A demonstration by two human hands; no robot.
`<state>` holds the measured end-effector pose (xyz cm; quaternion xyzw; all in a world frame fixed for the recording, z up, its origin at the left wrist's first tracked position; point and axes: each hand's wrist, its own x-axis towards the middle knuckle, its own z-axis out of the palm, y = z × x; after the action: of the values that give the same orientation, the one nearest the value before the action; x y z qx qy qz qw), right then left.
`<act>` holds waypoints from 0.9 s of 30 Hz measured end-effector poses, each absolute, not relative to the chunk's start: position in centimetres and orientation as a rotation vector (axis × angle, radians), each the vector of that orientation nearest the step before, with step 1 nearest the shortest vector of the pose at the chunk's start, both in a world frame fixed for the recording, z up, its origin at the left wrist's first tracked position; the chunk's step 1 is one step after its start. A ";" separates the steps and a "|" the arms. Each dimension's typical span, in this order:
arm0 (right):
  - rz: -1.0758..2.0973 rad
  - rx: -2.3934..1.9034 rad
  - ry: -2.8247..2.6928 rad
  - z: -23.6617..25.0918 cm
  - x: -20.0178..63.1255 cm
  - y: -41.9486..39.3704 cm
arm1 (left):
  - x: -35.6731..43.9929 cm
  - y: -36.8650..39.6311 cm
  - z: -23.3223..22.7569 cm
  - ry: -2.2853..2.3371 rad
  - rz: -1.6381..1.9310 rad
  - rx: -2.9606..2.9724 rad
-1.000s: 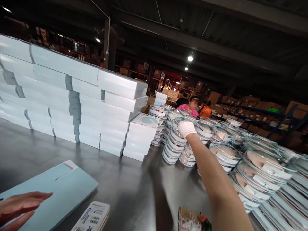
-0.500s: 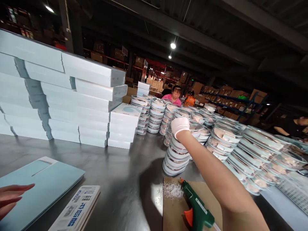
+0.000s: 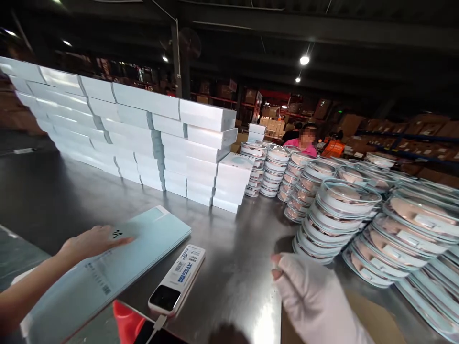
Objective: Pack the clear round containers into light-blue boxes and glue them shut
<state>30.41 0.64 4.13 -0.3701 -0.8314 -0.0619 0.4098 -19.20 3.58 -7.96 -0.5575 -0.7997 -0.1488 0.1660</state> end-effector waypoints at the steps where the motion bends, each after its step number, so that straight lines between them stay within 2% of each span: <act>1: -0.214 -0.849 -2.147 3.4 29.8 -0.1 | -19.2 3.5 -7.5 -2.264 -0.406 -1.568; 4: -0.564 -0.761 -2.214 2.7 27.5 -2.4 | -18.6 2.4 -4.4 -2.178 -0.422 -1.504; 7: -0.959 -0.896 -2.046 2.8 24.9 -4.5 | -15.7 0.1 -0.9 -1.970 -0.564 -1.524; 9: -1.018 -0.996 -1.916 2.2 23.5 -5.3 | -12.4 -1.8 0.5 -1.747 -0.746 -1.600; 11: -0.835 -1.037 -1.881 1.2 22.7 -5.4 | -9.2 -3.3 0.9 -1.435 -1.016 -1.910; 12: -0.632 -1.058 -1.893 0.7 22.6 -5.2 | -7.8 -3.8 0.7 -1.304 -1.126 -2.034; 13: -0.343 -1.084 -1.899 0.4 22.7 -5.0 | -6.8 -4.0 0.5 -1.216 -1.203 -2.130; 16: 0.851 -1.121 -1.796 0.5 23.8 -4.5 | -5.6 -3.2 -0.9 -1.235 -1.317 -2.186; 17: 1.174 -1.085 -1.749 1.0 24.3 -4.5 | -5.4 -2.6 -1.3 -1.289 -1.351 -2.179; 18: 1.369 -1.044 -1.722 1.6 24.6 -4.6 | -5.3 -2.0 -1.8 -1.339 -1.389 -2.178; 19: 1.424 -1.017 -1.727 2.3 24.9 -4.7 | -5.0 -1.3 -2.3 -1.369 -1.419 -2.187; 23: 1.072 -1.056 -1.801 5.4 25.6 -5.5 | -2.5 0.1 -4.7 -1.228 -1.274 -2.450; 27: 0.972 -1.102 -1.859 7.6 26.2 -5.6 | 0.3 0.0 -5.1 -1.230 -1.129 -2.847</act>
<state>26.20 -5.60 7.63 -0.4309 -0.7267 0.3800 0.3766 0.33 -0.02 -5.07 -0.8599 -0.3715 -0.3410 -0.0793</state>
